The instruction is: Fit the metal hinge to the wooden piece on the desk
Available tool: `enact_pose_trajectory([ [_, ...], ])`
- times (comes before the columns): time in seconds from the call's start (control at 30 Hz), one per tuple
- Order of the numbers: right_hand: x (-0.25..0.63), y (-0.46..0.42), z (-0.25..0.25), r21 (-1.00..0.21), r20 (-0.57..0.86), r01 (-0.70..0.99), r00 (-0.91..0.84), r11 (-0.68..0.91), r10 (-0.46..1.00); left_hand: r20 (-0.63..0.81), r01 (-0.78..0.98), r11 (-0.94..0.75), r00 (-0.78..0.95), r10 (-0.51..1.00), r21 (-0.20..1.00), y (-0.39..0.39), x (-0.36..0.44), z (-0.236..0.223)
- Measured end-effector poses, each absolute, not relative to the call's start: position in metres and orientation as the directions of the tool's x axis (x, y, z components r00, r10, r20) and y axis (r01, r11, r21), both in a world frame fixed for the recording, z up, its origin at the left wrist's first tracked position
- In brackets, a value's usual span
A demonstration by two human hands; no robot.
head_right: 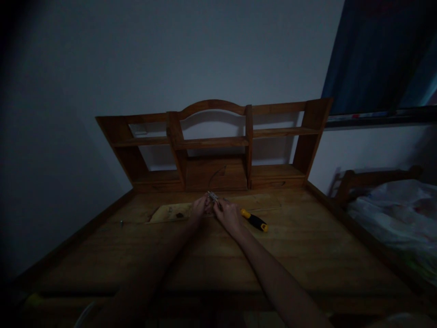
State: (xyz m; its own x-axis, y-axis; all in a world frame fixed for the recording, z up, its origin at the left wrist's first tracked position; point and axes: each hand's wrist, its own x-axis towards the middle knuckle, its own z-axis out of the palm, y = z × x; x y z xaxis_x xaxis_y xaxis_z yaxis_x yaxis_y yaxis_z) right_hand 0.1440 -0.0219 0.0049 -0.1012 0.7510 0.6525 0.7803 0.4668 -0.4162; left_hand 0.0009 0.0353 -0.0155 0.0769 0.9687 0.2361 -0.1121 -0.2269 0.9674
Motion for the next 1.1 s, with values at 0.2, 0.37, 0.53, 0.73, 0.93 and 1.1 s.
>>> enact_pose_trajectory([
  [0.2, 0.147, -0.019, 0.001, -0.415, 0.648, 0.797, -0.079, 0.438, 0.757, 0.312, -0.090, -0.309, 0.027, 0.950, 0.947, 0.029, 0.003, -0.012],
  [0.37, 0.148, -0.017, 0.003, -0.415, 0.643, 0.797, -0.085, 0.439, 0.762, 0.397, 0.027, -0.396, -0.047, 0.917, 0.918, 0.022, 0.002, -0.008],
  [0.53, 0.147, -0.019, 0.003, -0.425, 0.634, 0.794, -0.082, 0.435, 0.769, 0.585, 0.468, -0.512, -0.012, 0.811, 0.720, 0.012, -0.003, -0.001],
  [0.73, 0.148, -0.022, 0.006, -0.435, 0.636, 0.786, -0.077, 0.439, 0.768, 0.591, 0.590, -0.461, -0.033, 0.806, 0.662, 0.007, -0.002, 0.001],
  [0.93, 0.146, -0.024, 0.008, -0.442, 0.636, 0.780, -0.077, 0.444, 0.768, 0.551, 0.516, -0.443, -0.070, 0.832, 0.733, 0.006, -0.002, 0.002],
  [1.1, 0.147, -0.025, 0.010, -0.443, 0.643, 0.783, -0.062, 0.437, 0.763, 0.585, 0.514, -0.484, -0.042, 0.810, 0.708, 0.004, -0.003, 0.005],
])
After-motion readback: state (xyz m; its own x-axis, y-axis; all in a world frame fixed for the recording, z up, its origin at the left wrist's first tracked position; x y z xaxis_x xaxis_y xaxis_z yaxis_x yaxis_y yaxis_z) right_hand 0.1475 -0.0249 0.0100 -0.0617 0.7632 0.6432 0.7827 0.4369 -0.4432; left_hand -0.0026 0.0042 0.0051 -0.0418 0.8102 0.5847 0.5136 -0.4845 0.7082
